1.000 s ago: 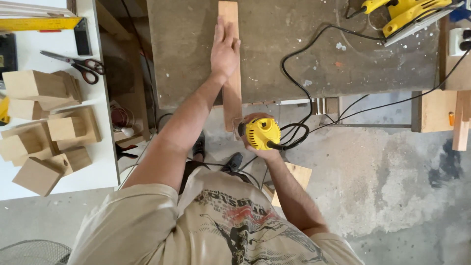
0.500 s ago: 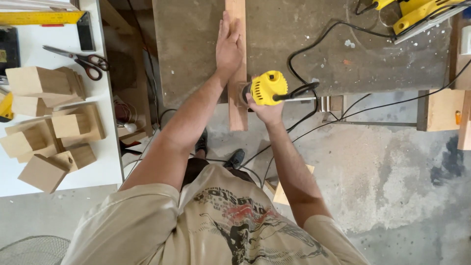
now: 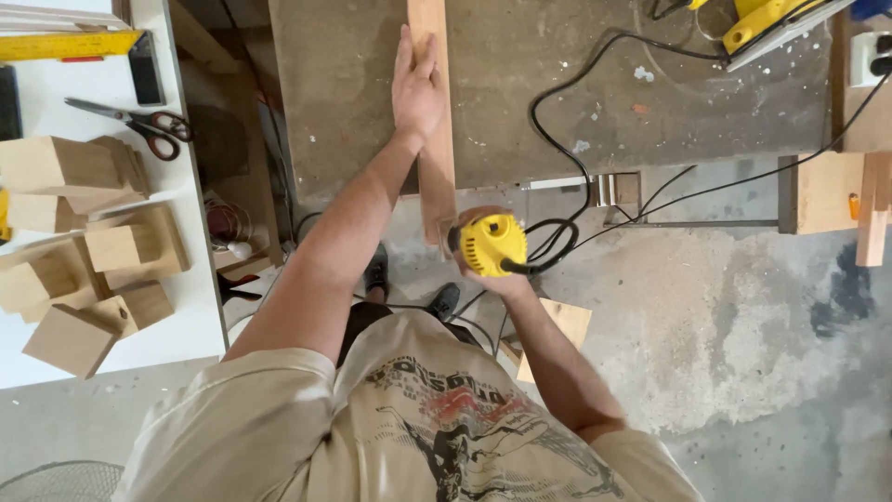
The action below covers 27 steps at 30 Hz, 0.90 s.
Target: The person uses a yellow electric sander to smooth the edges of several wooden planks on a workbench. They repeatedly pick up planks, sand them, and place them back on the bench.
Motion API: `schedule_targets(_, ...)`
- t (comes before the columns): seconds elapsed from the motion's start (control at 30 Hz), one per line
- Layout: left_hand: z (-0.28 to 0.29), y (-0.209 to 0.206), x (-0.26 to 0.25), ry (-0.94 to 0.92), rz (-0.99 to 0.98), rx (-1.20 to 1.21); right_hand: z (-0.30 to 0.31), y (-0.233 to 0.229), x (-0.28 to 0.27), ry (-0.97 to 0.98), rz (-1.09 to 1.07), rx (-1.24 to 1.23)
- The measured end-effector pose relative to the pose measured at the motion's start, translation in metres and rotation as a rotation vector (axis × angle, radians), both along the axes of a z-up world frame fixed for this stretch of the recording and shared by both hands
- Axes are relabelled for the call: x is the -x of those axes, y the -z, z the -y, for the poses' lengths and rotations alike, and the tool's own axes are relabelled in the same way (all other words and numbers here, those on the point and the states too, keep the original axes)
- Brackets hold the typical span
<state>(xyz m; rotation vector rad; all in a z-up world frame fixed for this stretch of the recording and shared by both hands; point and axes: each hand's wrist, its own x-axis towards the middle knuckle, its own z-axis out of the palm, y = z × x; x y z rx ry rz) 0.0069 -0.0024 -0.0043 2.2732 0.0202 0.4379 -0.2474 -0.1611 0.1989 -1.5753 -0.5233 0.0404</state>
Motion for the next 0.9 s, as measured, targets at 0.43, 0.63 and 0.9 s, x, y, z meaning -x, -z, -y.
schedule_targets(0.43,-0.008,-0.199,0.032,0.718,-0.485,-0.483,0.043,-0.020,0.048,0.291,0.037,-0.040)
schedule_targets(0.63,-0.047,-0.097,0.038,1.148,-0.112,-0.494,0.054,-0.011,0.041,0.342,0.102,-0.025)
schedule_targets(0.9,-0.063,-0.161,0.069,1.471,-0.112,-0.374,0.047,-0.010,0.037,0.327,0.126,-0.001)
